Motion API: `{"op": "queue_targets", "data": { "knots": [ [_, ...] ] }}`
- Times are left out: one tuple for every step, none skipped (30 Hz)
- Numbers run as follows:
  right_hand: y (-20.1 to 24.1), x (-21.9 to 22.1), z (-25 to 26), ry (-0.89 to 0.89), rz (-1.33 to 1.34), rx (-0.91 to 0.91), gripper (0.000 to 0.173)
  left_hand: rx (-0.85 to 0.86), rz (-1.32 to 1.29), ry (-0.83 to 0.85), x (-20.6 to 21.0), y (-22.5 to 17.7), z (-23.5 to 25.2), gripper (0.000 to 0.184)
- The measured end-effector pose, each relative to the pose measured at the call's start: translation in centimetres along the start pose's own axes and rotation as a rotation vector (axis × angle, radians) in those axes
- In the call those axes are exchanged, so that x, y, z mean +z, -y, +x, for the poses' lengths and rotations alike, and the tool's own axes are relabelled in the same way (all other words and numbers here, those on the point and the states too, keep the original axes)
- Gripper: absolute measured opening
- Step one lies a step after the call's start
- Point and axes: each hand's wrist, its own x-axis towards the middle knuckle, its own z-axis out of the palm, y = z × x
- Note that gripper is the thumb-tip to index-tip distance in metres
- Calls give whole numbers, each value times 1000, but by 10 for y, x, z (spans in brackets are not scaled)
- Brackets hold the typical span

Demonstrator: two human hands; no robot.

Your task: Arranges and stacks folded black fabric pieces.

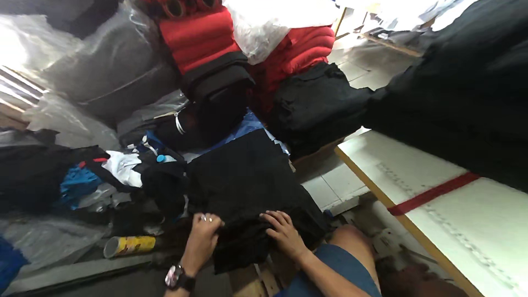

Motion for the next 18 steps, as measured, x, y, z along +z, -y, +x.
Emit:
{"op": "queue_targets", "data": {
  "knots": [
    [0,-2,3,16,14,10,21,-51,-118,68,7,-3,-22,21],
    [0,-4,6,35,36,23,23,-104,-234,125,13,-4,-37,21],
    [1,-7,8,58,54,38,25,-150,-297,144,16,-7,-45,36],
    [1,-10,11,86,61,53,26,-186,-281,127,14,-13,-45,57],
    [0,-13,15,113,71,71,28,-210,-214,112,12,-21,-38,82],
    [0,-16,20,146,84,92,31,-239,-126,134,13,-32,-30,106],
    [0,-20,25,200,99,118,33,-267,-47,171,21,-43,-24,124],
    [0,-25,31,278,109,146,34,-284,21,192,39,-53,-23,136],
    [-3,-32,39,381,114,168,36,-292,88,179,62,-62,-26,142],
    [-6,-38,49,480,128,169,38,-297,144,124,85,-67,-32,145],
    [-10,-44,56,545,148,144,39,-308,185,59,104,-70,-38,143],
    [-15,-49,61,570,171,107,38,-309,222,-3,117,-71,-41,140],
    [-19,-55,62,565,211,86,37,-303,234,-46,126,-71,-44,134],
    [-24,-63,61,523,268,98,38,-286,237,-78,132,-69,-45,128],
    [-31,-72,59,446,319,152,45,-264,235,-106,133,-65,-44,120],
    [-43,-81,54,353,349,242,60,-246,226,-125,131,-61,-40,112],
    [-59,-89,44,298,357,358,85,-242,204,-112,121,-59,-36,105],
    [-73,-95,27,330,358,475,110,-255,179,-63,105,-60,-30,99]
  ]
}}
